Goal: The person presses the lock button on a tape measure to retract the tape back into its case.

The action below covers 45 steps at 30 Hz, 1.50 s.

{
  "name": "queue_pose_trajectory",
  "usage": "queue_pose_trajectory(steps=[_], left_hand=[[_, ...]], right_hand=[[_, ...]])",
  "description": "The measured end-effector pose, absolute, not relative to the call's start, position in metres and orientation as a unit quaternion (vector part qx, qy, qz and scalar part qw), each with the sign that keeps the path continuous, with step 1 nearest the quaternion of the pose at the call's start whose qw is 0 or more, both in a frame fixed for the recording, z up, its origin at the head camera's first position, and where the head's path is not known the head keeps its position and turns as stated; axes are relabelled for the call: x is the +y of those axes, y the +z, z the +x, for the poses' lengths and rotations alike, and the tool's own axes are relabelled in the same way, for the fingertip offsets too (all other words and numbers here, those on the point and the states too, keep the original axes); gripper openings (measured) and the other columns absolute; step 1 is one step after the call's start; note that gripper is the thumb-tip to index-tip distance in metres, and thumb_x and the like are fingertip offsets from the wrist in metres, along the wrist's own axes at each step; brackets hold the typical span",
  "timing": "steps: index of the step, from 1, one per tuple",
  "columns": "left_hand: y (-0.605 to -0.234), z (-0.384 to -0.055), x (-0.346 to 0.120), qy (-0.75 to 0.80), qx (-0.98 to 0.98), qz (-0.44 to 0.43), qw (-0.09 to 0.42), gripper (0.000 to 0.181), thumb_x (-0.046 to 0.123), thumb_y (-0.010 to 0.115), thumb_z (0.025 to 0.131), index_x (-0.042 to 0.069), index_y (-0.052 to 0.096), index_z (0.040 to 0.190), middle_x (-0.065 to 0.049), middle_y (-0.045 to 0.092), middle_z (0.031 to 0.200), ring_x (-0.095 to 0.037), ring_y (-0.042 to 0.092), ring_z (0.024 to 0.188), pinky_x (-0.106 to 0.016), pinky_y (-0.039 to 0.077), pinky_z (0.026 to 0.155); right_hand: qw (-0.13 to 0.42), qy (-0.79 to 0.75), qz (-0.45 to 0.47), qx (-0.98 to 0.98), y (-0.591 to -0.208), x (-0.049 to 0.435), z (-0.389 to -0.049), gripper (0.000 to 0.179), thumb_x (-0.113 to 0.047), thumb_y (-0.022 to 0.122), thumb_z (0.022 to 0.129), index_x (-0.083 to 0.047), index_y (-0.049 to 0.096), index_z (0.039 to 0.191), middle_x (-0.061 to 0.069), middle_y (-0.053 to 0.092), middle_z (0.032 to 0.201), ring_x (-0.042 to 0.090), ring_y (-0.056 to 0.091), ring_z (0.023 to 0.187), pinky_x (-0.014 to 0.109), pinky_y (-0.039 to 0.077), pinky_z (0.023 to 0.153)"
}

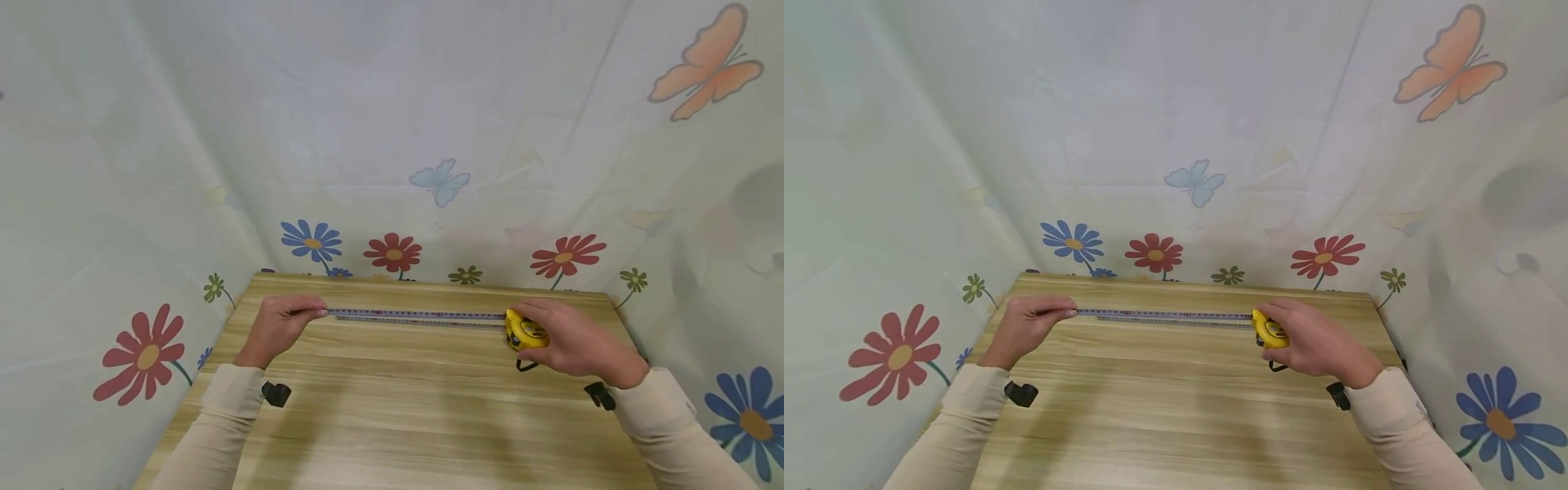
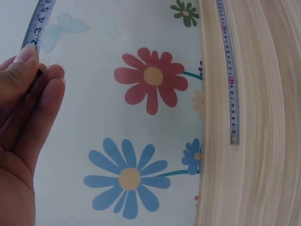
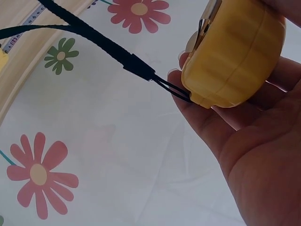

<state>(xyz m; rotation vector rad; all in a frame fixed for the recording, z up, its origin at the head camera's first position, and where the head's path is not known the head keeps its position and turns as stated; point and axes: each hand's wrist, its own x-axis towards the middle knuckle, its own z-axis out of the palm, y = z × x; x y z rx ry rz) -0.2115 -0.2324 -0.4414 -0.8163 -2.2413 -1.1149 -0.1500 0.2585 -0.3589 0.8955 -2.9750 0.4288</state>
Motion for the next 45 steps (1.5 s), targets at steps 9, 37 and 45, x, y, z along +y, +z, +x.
queue_pose_trajectory(steps=[9, 37, 45], left_hand=[[-0.44, -0.212, -0.231, -0.406, -0.826, -0.301, 0.248, 0.014, -0.003, 0.081, 0.086, 0.007, 0.084, 0.095, -0.007, 0.082, 0.092, -0.021, 0.079, 0.081, -0.009, 0.056, 0.077], [-0.433, -0.209, -0.221, -0.405, -0.834, -0.295, 0.233, 0.017, -0.001, 0.081, 0.086, 0.011, 0.085, 0.098, -0.007, 0.082, 0.096, -0.022, 0.08, 0.085, -0.008, 0.056, 0.079], [-0.433, -0.209, -0.219, -0.402, -0.83, -0.304, 0.241, 0.018, -0.003, 0.081, 0.085, 0.01, 0.084, 0.097, -0.007, 0.082, 0.095, -0.022, 0.079, 0.084, -0.008, 0.056, 0.079]], right_hand=[[0.003, 0.137, 0.288, -0.948, -0.358, 0.258, -0.151, 0.071, -0.028, 0.087, 0.085, 0.0, 0.058, 0.143, 0.019, 0.064, 0.139, 0.027, 0.065, 0.11, 0.048, 0.06, 0.091], [0.003, 0.138, 0.282, -0.949, -0.357, 0.258, -0.152, 0.07, -0.029, 0.087, 0.085, -0.001, 0.059, 0.143, 0.018, 0.064, 0.139, 0.025, 0.065, 0.109, 0.048, 0.059, 0.091], [0.004, 0.14, 0.283, -0.949, -0.355, 0.255, -0.153, 0.071, -0.03, 0.088, 0.085, -0.002, 0.059, 0.144, 0.018, 0.064, 0.141, 0.026, 0.064, 0.111, 0.049, 0.059, 0.093]])
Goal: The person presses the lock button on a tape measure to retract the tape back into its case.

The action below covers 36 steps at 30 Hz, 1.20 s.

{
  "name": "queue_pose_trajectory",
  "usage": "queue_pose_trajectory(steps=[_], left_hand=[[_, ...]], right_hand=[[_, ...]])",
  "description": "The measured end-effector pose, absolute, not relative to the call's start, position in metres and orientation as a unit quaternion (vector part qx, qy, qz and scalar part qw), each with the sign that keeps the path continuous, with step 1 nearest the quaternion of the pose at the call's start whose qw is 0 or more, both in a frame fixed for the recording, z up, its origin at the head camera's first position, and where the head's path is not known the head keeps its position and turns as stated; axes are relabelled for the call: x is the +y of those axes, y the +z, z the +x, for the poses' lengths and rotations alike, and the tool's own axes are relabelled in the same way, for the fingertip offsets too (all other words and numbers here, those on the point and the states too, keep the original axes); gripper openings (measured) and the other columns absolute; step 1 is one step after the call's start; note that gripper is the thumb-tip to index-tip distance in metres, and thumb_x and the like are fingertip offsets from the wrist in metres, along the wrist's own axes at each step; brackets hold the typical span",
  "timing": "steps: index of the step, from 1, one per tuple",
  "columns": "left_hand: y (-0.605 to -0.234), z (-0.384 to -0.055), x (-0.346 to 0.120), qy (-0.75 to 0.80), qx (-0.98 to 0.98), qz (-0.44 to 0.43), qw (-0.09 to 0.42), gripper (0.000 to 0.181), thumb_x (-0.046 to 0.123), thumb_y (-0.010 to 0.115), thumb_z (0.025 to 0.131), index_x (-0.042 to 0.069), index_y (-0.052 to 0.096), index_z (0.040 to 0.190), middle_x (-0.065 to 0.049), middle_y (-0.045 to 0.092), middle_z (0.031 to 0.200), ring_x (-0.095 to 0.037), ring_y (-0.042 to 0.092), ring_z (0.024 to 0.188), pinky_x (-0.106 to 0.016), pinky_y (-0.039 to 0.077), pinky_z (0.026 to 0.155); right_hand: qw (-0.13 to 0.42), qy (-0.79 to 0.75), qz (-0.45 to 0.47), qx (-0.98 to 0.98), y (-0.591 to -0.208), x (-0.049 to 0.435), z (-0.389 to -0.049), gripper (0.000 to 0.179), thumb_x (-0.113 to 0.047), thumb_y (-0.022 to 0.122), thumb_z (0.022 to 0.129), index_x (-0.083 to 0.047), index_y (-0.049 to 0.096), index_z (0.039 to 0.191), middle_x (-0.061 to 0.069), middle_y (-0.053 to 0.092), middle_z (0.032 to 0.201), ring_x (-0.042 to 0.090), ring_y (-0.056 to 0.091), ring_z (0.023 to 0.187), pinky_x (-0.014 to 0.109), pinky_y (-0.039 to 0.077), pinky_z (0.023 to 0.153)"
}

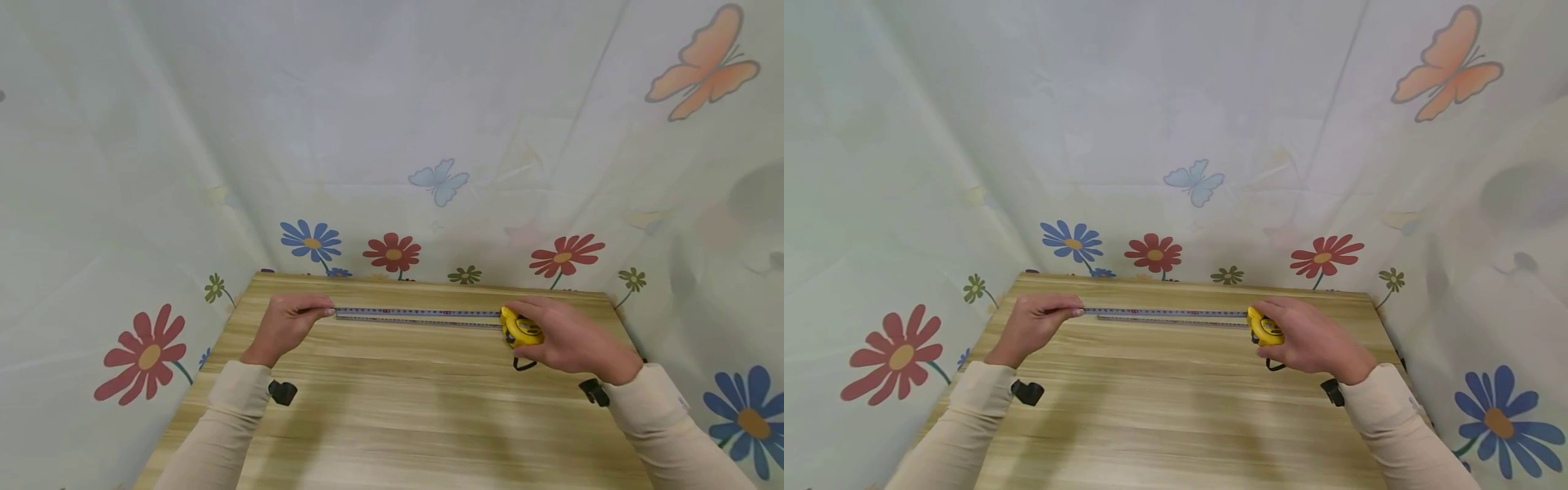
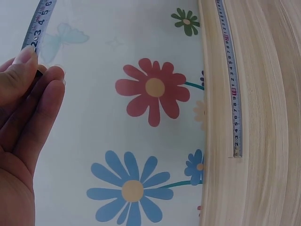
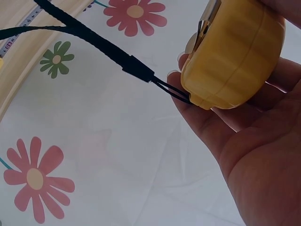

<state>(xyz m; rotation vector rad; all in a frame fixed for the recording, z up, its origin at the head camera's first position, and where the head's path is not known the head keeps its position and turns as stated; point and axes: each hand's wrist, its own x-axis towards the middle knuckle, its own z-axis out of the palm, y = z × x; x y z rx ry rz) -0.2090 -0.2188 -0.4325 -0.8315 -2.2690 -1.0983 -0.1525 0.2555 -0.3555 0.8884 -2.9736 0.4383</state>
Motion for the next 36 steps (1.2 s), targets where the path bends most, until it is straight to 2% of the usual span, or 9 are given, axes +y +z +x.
queue_pose_trajectory(steps=[8, 17, 23, 29, 36], left_hand=[[-0.4348, -0.2109, -0.2191, -0.405, -0.82, -0.318, 0.251, 0.018, -0.005, 0.081, 0.085, 0.008, 0.084, 0.096, -0.008, 0.082, 0.093, -0.026, 0.079, 0.082, -0.008, 0.056, 0.08], [-0.4345, -0.2116, -0.2158, -0.401, -0.82, -0.318, 0.257, 0.019, -0.004, 0.081, 0.085, 0.01, 0.084, 0.097, -0.007, 0.082, 0.093, -0.023, 0.079, 0.083, -0.008, 0.056, 0.08], [-0.4349, -0.2116, -0.2156, -0.407, -0.815, -0.324, 0.255, 0.016, -0.006, 0.081, 0.084, 0.005, 0.084, 0.096, -0.008, 0.082, 0.093, -0.026, 0.079, 0.081, -0.008, 0.056, 0.079], [-0.4338, -0.2107, -0.2129, -0.41, -0.814, -0.325, 0.252, 0.018, -0.005, 0.08, 0.086, 0.01, 0.084, 0.096, -0.007, 0.082, 0.093, -0.025, 0.079, 0.082, -0.009, 0.056, 0.08], [-0.4341, -0.212, -0.2114, -0.407, -0.807, -0.336, 0.265, 0.019, -0.009, 0.08, 0.084, 0.007, 0.083, 0.095, -0.008, 0.082, 0.091, -0.025, 0.078, 0.079, -0.009, 0.056, 0.078]], right_hand=[[0.007, 0.141, 0.287, -0.947, -0.3559, 0.2533, -0.1539, 0.07, -0.029, 0.088, 0.085, -0.001, 0.06, 0.142, 0.017, 0.064, 0.139, 0.025, 0.065, 0.109, 0.048, 0.059, 0.092], [0.009, 0.14, 0.285, -0.948, -0.3566, 0.2529, -0.1541, 0.07, -0.028, 0.088, 0.084, -0.001, 0.06, 0.142, 0.017, 0.065, 0.138, 0.025, 0.065, 0.109, 0.049, 0.06, 0.093], [0.008, 0.14, 0.288, -0.947, -0.3554, 0.2513, -0.1543, 0.07, -0.029, 0.088, 0.085, -0.002, 0.06, 0.142, 0.016, 0.065, 0.138, 0.024, 0.065, 0.107, 0.047, 0.06, 0.092], [0.014, 0.138, 0.288, -0.948, -0.3556, 0.2512, -0.1539, 0.07, -0.028, 0.088, 0.084, -0.002, 0.06, 0.142, 0.016, 0.066, 0.138, 0.023, 0.065, 0.106, 0.046, 0.06, 0.091], [0.014, 0.143, 0.295, -0.945, -0.3557, 0.2503, -0.1545, 0.07, -0.028, 0.089, 0.084, -0.001, 0.06, 0.142, 0.015, 0.065, 0.138, 0.023, 0.065, 0.106, 0.044, 0.06, 0.089]])
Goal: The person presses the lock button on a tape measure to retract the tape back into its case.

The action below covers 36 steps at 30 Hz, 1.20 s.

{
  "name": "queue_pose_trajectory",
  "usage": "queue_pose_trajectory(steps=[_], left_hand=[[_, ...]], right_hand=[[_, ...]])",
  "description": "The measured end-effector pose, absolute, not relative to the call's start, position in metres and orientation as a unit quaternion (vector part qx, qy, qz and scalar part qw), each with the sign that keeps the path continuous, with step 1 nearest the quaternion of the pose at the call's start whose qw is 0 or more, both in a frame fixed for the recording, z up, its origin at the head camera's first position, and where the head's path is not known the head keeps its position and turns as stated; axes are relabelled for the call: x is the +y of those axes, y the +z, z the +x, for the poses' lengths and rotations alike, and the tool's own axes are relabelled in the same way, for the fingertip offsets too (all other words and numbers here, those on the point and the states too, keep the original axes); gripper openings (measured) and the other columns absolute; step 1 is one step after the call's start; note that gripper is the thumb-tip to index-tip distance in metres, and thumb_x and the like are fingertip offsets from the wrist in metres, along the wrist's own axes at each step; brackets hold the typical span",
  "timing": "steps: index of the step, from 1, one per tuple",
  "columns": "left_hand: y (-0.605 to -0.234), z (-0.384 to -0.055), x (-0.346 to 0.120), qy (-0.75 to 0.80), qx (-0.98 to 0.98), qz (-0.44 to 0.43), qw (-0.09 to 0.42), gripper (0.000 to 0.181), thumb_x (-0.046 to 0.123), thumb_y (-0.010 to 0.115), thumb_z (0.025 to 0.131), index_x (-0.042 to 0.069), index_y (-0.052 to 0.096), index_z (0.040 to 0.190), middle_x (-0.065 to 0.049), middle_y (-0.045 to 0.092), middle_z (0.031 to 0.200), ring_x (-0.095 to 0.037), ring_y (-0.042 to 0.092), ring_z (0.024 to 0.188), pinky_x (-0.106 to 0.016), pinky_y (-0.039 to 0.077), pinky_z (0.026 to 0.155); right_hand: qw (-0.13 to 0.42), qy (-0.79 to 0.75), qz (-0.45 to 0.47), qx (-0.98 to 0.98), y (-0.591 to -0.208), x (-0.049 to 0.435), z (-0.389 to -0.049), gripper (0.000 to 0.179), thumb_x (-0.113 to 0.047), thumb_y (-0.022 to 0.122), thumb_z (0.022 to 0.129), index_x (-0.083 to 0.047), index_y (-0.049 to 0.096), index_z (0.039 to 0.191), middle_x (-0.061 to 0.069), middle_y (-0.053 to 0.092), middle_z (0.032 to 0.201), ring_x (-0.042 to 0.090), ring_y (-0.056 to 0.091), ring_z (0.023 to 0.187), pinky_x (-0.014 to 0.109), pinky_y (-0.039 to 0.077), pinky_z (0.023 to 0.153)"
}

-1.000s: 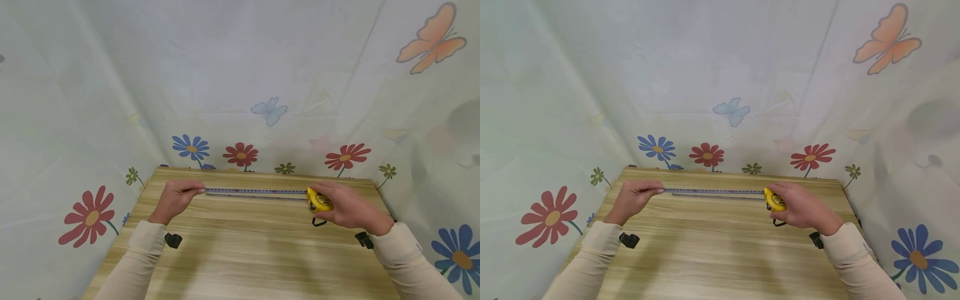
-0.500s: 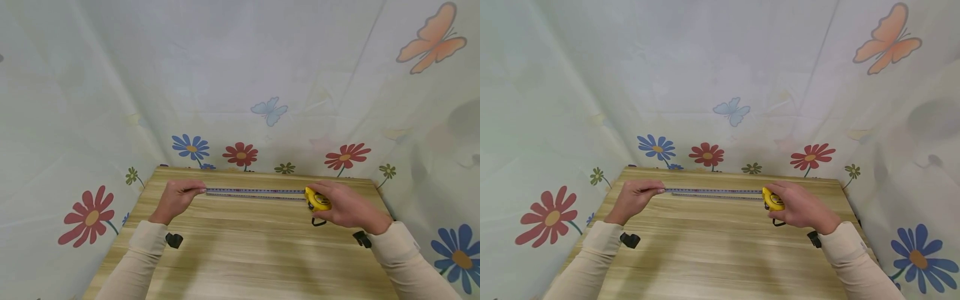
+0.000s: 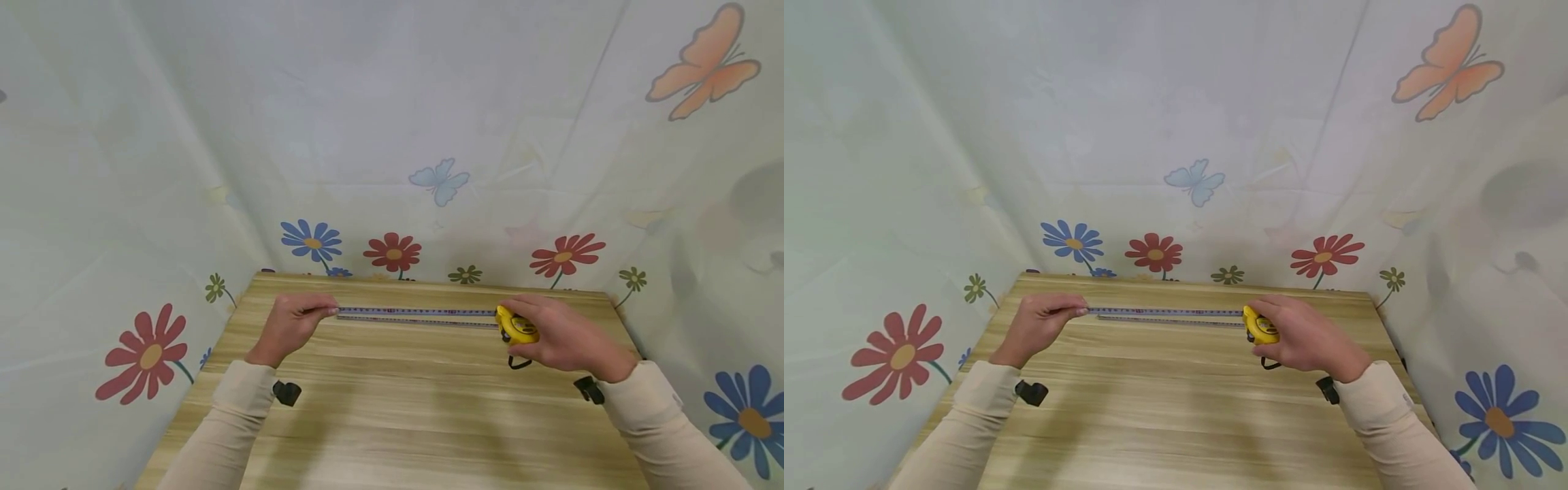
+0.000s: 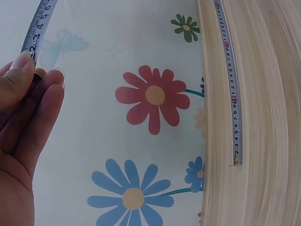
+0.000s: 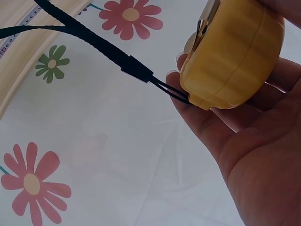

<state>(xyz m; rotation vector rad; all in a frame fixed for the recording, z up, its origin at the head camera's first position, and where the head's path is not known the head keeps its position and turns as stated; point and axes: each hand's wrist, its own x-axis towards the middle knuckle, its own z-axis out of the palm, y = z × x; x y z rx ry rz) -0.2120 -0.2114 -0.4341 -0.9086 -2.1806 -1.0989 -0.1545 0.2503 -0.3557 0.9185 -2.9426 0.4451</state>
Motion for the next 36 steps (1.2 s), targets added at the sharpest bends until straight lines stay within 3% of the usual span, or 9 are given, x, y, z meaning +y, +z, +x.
queue_pose_trajectory(steps=[10, 36], left_hand=[[-0.4318, -0.2107, -0.2104, -0.387, -0.816, -0.333, 0.271, 0.018, -0.007, 0.079, 0.085, 0.007, 0.083, 0.095, -0.007, 0.081, 0.091, -0.019, 0.077, 0.078, -0.009, 0.055, 0.077], [-0.4315, -0.2103, -0.2038, -0.396, -0.809, -0.338, 0.273, 0.017, -0.007, 0.079, 0.086, 0.007, 0.083, 0.094, -0.007, 0.081, 0.091, -0.02, 0.078, 0.077, -0.01, 0.057, 0.077]], right_hand=[[0.031, 0.142, 0.306, -0.941, -0.3577, 0.2506, -0.157, 0.07, -0.025, 0.09, 0.082, -0.001, 0.061, 0.141, 0.015, 0.066, 0.136, 0.024, 0.066, 0.108, 0.042, 0.061, 0.089], [0.022, 0.141, 0.304, -0.942, -0.3547, 0.2475, -0.1572, 0.069, -0.026, 0.09, 0.083, -0.001, 0.061, 0.141, 0.015, 0.066, 0.136, 0.024, 0.065, 0.109, 0.044, 0.061, 0.091]])
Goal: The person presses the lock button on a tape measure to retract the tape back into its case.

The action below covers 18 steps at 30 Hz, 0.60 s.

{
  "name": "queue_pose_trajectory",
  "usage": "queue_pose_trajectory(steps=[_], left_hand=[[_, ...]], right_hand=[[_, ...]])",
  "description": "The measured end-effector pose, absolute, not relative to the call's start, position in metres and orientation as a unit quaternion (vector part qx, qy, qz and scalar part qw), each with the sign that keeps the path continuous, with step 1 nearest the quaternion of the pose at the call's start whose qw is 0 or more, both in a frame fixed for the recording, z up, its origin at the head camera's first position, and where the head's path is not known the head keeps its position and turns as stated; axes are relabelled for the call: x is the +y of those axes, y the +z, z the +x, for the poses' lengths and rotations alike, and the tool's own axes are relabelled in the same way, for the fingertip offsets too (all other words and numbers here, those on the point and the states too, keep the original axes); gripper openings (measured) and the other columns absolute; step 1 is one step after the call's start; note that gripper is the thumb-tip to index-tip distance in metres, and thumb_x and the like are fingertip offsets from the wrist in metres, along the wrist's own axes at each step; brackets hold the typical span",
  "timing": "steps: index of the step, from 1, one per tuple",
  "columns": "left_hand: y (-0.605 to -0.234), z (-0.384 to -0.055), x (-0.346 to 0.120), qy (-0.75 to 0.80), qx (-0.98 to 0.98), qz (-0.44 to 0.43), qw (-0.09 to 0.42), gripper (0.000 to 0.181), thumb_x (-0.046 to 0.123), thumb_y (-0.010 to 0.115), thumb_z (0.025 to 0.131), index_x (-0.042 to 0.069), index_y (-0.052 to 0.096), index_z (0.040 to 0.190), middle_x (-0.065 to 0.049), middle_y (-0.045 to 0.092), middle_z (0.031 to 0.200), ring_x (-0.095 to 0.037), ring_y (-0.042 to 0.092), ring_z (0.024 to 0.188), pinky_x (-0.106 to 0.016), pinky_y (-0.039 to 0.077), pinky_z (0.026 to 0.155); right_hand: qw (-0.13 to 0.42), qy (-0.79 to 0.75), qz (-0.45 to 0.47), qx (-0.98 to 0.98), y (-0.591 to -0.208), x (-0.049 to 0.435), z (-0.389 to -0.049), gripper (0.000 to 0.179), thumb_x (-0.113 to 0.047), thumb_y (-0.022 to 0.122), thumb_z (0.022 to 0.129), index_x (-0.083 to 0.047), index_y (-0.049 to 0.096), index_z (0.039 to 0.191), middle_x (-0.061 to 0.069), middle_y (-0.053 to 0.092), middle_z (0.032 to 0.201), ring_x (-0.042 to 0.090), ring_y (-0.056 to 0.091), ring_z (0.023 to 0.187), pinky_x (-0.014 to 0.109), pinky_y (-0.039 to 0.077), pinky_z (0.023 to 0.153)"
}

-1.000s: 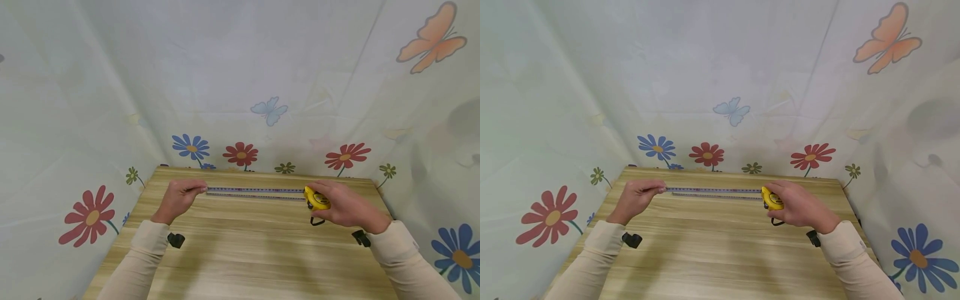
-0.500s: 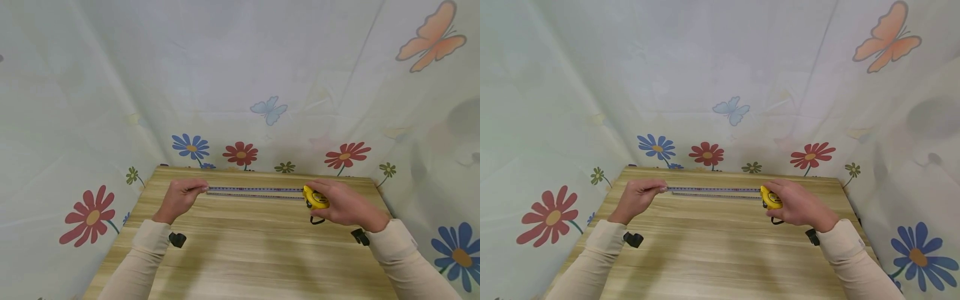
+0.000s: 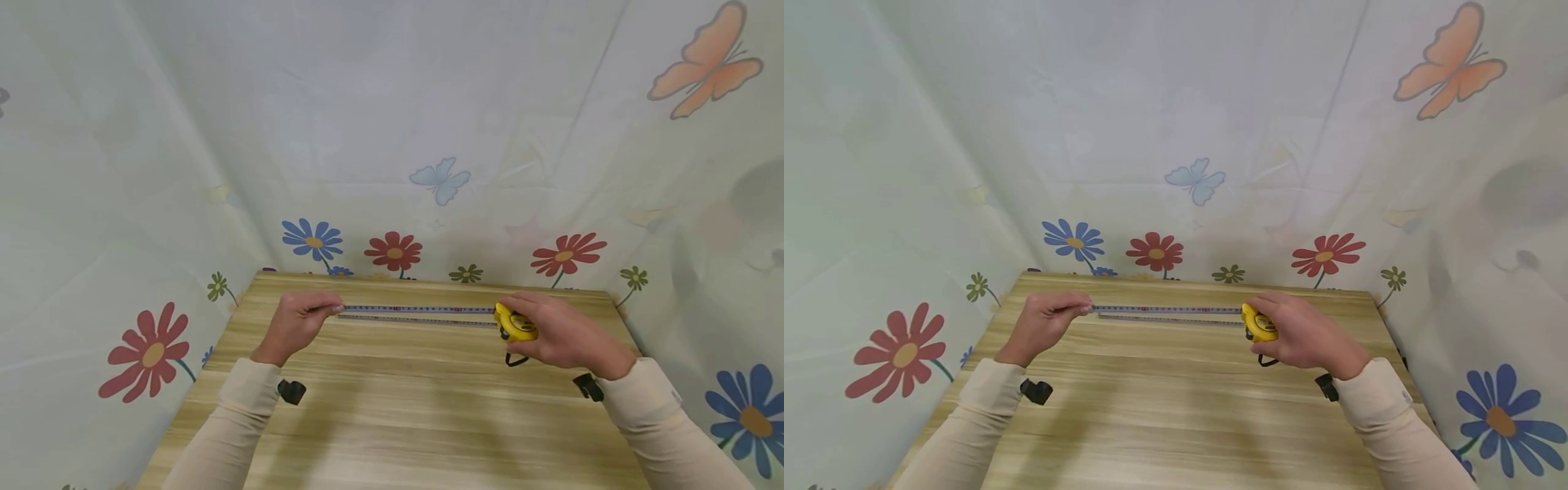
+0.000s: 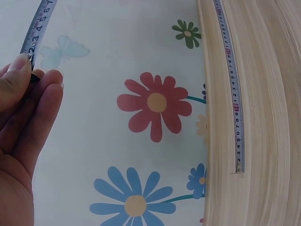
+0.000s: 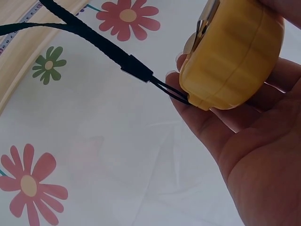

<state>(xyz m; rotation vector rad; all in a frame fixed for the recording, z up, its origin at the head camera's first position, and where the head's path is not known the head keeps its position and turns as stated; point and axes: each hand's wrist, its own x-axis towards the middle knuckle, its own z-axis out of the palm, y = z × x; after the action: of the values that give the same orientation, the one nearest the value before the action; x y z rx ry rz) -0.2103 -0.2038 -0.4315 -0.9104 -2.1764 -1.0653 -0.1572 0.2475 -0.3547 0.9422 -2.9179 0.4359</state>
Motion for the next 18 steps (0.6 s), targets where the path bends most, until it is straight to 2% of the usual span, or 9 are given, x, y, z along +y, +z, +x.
queue_pose_trajectory(steps=[18], left_hand=[[-0.4315, -0.21, -0.2022, -0.401, -0.806, -0.341, 0.269, 0.018, -0.007, 0.079, 0.086, 0.009, 0.083, 0.093, -0.007, 0.081, 0.091, -0.021, 0.078, 0.079, -0.011, 0.057, 0.078]], right_hand=[[0.024, 0.138, 0.31, -0.94, -0.356, 0.2433, -0.1582, 0.067, -0.026, 0.09, 0.083, -0.002, 0.062, 0.139, 0.013, 0.067, 0.133, 0.022, 0.065, 0.107, 0.041, 0.061, 0.088]])
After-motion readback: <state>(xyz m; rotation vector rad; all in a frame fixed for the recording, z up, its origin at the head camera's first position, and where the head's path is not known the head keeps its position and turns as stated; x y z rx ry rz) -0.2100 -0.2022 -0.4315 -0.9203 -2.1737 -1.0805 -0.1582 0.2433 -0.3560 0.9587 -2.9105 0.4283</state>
